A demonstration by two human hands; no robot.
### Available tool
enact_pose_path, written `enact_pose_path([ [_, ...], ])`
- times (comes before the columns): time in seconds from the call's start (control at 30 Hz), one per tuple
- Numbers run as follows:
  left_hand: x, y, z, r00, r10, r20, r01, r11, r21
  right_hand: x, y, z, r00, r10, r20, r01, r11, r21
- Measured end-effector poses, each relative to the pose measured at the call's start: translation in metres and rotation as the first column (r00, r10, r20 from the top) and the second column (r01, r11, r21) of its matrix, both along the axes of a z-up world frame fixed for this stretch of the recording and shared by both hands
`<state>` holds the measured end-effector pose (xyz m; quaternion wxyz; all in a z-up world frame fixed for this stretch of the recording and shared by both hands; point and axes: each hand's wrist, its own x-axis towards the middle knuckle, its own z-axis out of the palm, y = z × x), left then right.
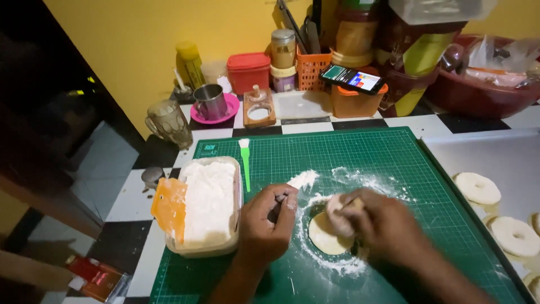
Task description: Shaping dough balls into donut shapes using a circular mold and placing them on a baking tray.
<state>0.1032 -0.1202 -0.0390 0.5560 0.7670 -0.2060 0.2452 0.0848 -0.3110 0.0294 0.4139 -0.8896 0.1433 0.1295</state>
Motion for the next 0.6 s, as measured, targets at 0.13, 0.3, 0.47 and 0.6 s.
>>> enact_pose_path([
  [0.13,0.003,0.0,-0.007,1.0,0.013,-0.017,-0.013,1.0,0.013,0.024,-0.031,-0.048,0.94,0.255,0.228,-0.189,0.943,-0.275],
  [0.3,0.003,-0.001,-0.003,1.0,-0.004,0.031,0.004,1.0,0.005,0.018,-0.015,-0.074,0.893,0.417,0.17,-0.341,0.873,-0.348],
  [0.47,0.005,0.0,0.001,0.999,-0.004,0.045,0.002,1.0,0.031,0.021,-0.016,-0.074,0.773,0.557,0.304,-0.392,0.796,-0.462],
  [0.6,0.001,-0.001,0.0,0.999,0.018,0.033,-0.019,0.999,0.029,0.021,-0.018,-0.077,0.884,0.444,0.147,-0.363,0.85,-0.383],
])
